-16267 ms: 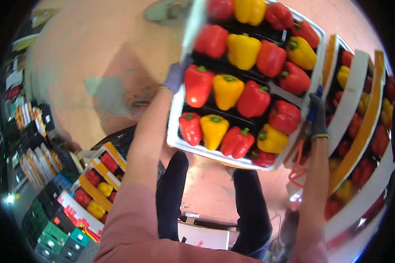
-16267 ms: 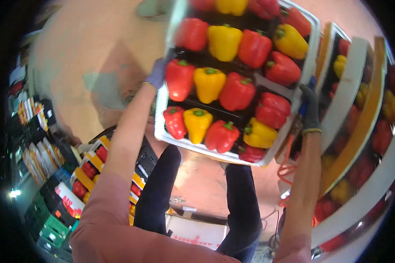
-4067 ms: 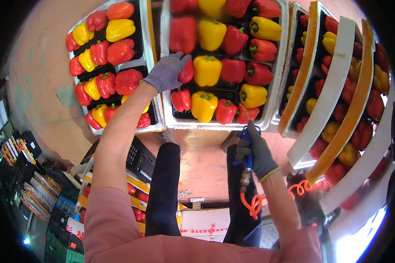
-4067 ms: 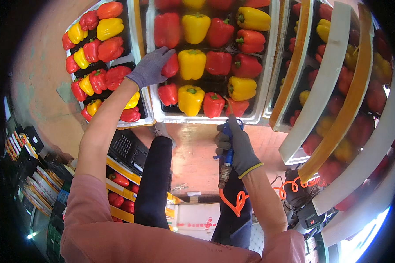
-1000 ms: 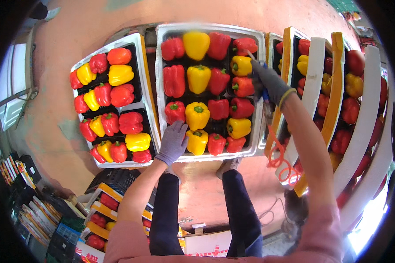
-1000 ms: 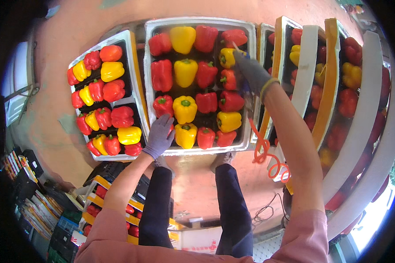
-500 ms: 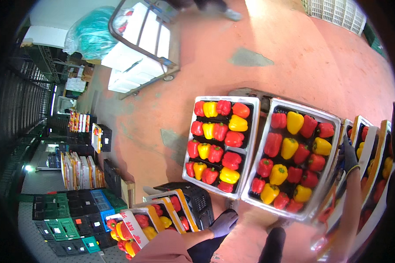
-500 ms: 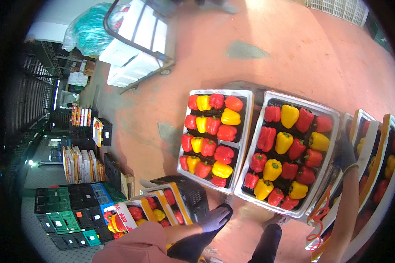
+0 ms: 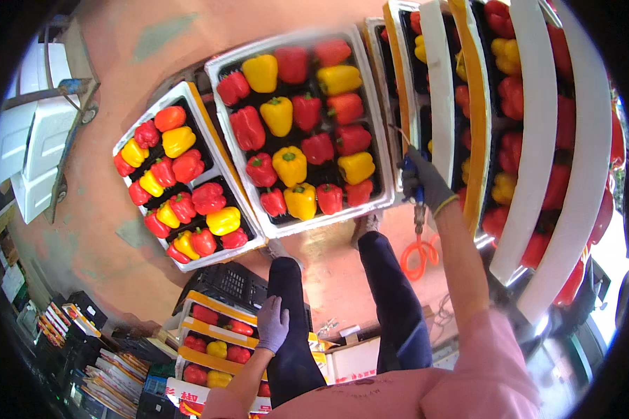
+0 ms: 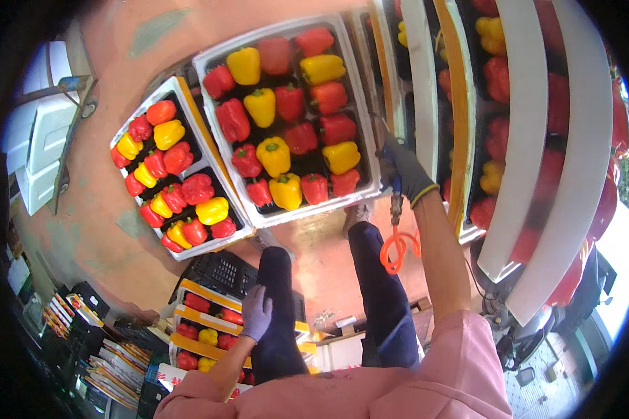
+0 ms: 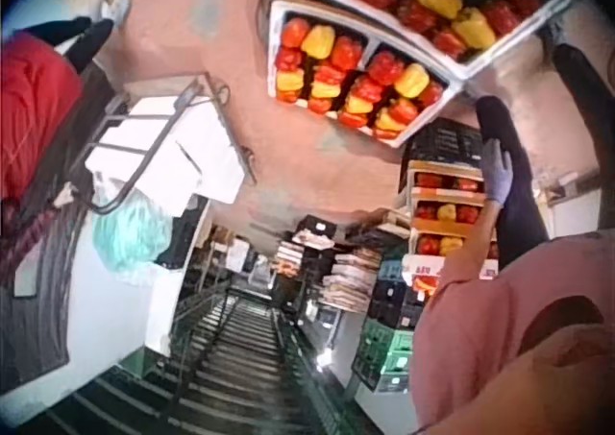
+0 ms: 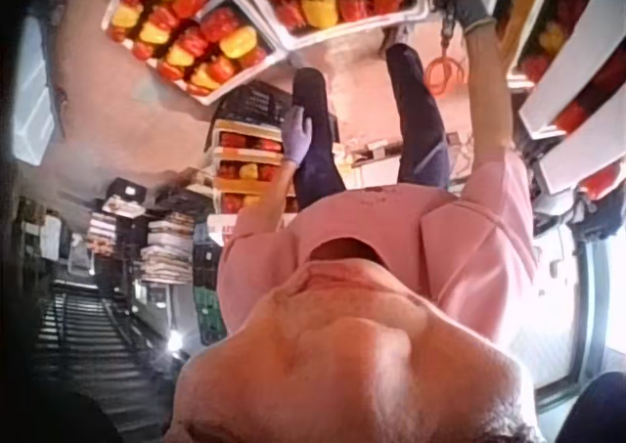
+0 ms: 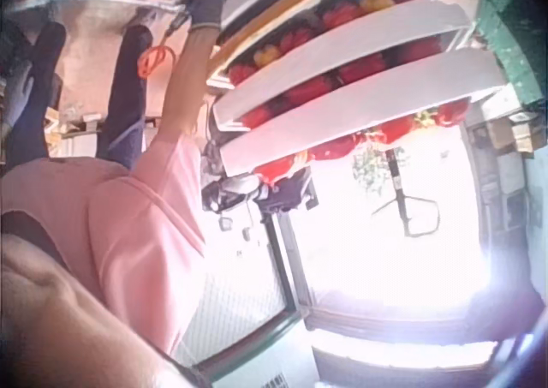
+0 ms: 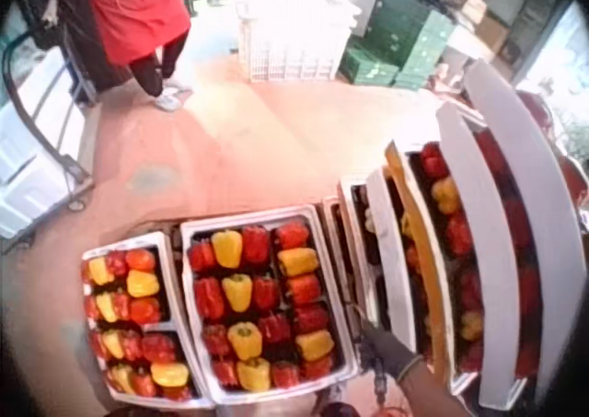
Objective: The person arranges red and yellow bell peppers in white trays using a handheld air gun to adjust their positions. The person repeatedly picks up and places peppers to align them neatly within the trays.
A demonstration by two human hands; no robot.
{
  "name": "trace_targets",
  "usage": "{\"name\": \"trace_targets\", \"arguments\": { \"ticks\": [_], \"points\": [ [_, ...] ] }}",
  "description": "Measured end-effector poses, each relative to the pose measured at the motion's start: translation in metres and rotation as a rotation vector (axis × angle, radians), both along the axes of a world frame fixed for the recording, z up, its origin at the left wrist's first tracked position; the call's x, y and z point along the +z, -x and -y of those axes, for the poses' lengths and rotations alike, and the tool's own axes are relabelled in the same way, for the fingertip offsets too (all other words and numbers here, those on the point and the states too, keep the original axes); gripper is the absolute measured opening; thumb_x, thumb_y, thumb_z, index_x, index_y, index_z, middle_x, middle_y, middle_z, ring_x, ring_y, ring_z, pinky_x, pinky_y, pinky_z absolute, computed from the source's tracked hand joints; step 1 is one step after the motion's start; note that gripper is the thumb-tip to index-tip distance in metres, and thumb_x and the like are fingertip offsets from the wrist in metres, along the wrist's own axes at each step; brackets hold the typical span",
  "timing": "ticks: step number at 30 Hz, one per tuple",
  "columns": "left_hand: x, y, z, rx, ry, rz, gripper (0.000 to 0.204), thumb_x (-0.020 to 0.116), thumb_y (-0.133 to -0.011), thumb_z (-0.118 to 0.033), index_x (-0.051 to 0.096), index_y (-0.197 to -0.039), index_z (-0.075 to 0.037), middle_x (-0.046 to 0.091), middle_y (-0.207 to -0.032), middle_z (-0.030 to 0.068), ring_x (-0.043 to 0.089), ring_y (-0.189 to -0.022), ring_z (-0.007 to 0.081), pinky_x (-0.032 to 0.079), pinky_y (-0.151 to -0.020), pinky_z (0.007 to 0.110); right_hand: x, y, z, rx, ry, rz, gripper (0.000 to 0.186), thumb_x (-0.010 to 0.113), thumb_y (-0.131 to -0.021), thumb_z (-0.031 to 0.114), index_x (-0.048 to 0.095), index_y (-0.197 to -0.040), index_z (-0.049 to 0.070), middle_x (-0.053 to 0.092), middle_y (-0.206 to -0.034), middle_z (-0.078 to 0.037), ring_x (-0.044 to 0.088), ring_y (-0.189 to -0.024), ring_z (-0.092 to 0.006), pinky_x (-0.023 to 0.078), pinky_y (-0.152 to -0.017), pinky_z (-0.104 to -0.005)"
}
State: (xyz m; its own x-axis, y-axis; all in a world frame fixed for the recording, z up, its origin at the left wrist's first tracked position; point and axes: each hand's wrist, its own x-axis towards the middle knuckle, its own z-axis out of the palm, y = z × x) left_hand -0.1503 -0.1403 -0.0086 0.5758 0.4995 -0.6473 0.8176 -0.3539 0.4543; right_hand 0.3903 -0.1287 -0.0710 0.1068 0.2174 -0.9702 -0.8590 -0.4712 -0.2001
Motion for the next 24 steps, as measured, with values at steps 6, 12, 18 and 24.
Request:
{"name": "trace_targets", "arguments": {
  "ticks": [6, 12, 18, 24],
  "points": [
    [0.001, -0.002, 0.006, 0.006, -0.002, -0.038, 0.04, 0.06, -0.092, -0.022, 0.056, -0.124, 0.001, 0.059, -0.126, 0.0234, 0.058, -0.114, 0.0398, 0.046, -0.098, 0.048, 0.042, 0.064, 0.067, 0.173, 0.201, -0.069, 0.051, 0.06, -0.094, 0.057, 0.057, -0.092, 0.005, 0.04, -0.055, 0.005, 0.037, -0.041, -0.0072, 0.034, -0.041, -0.0257],
    [-0.006, -0.008, 0.022, -0.006, 0.028, -0.025, 0.038, 0.06, -0.092, -0.021, 0.056, -0.122, 0.001, 0.06, -0.123, 0.023, 0.058, -0.113, 0.0395, 0.046, -0.097, 0.048, 0.01, 0.076, 0.019, 0.446, 0.051, 0.219, 0.048, 0.06, -0.095, 0.054, 0.06, -0.086, 0.006, 0.048, -0.056, 0.002, 0.043, -0.043, -0.0093, 0.035, -0.04, -0.0255],
    [-0.005, -0.011, 0.03, -0.016, 0.012, -0.027, 0.038, 0.06, -0.092, -0.021, 0.057, -0.122, 0.002, 0.06, -0.122, 0.0227, 0.057, -0.113, 0.0393, 0.046, -0.097, 0.047, -0.006, 0.131, 0.045, 0.569, 0.123, 0.032, 0.054, 0.061, -0.091, 0.061, 0.059, -0.082, 0.007, 0.05, -0.06, -0.001, 0.046, -0.046, -0.0112, 0.037, -0.043, -0.0296],
    [-0.01, -0.01, 0.033, 0.003, 0.04, -0.025, 0.037, 0.06, -0.092, -0.02, 0.058, -0.122, 0.002, 0.06, -0.123, 0.0231, 0.057, -0.113, 0.0396, 0.046, -0.097, 0.047, 0.045, 0.136, 0.121, 0.588, 0.322, 0.021, 0.04, 0.056, -0.098, 0.048, 0.06, -0.086, 0.01, 0.054, -0.062, -0.001, 0.048, -0.048, -0.0114, 0.039, -0.046, -0.0294]
  ]
}}
